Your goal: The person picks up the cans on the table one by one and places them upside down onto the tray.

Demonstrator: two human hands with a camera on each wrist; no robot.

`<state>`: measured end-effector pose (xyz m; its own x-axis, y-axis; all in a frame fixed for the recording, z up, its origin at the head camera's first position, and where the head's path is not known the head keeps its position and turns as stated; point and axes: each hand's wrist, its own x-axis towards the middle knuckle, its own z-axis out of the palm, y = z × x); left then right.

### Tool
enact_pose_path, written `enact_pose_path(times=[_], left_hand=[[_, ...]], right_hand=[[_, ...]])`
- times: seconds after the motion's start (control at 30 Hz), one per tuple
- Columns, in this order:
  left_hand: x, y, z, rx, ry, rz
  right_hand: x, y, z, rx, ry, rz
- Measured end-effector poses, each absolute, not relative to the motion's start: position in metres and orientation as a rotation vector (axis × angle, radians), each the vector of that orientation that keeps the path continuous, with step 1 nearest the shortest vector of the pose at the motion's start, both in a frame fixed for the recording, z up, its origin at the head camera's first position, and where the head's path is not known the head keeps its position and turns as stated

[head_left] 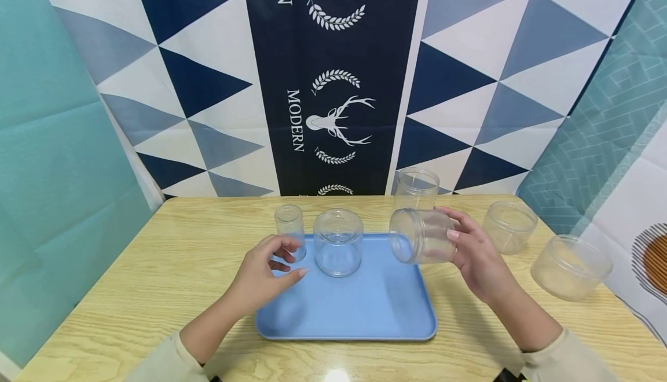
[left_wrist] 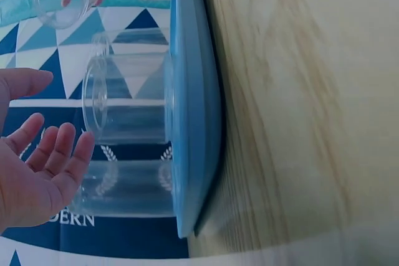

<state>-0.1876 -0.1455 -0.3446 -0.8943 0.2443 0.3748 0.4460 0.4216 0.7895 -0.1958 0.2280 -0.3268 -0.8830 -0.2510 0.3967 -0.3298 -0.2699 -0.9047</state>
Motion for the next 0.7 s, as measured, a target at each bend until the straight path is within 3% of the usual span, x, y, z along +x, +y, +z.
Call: enact_pose_path(times=[0.33,0.7], left_hand=[[-0.191,-0.158,-0.349,-0.436,-2.569,-1.411],[-0.199,-0.167,-0.352,-0.136,-2.706,-1.395]], right_hand=[[-0.201,0.240,-0.325,0.607,-1.944,2.225],[-0.213,0.243,-0.324,0.641,-2.060,2.092]])
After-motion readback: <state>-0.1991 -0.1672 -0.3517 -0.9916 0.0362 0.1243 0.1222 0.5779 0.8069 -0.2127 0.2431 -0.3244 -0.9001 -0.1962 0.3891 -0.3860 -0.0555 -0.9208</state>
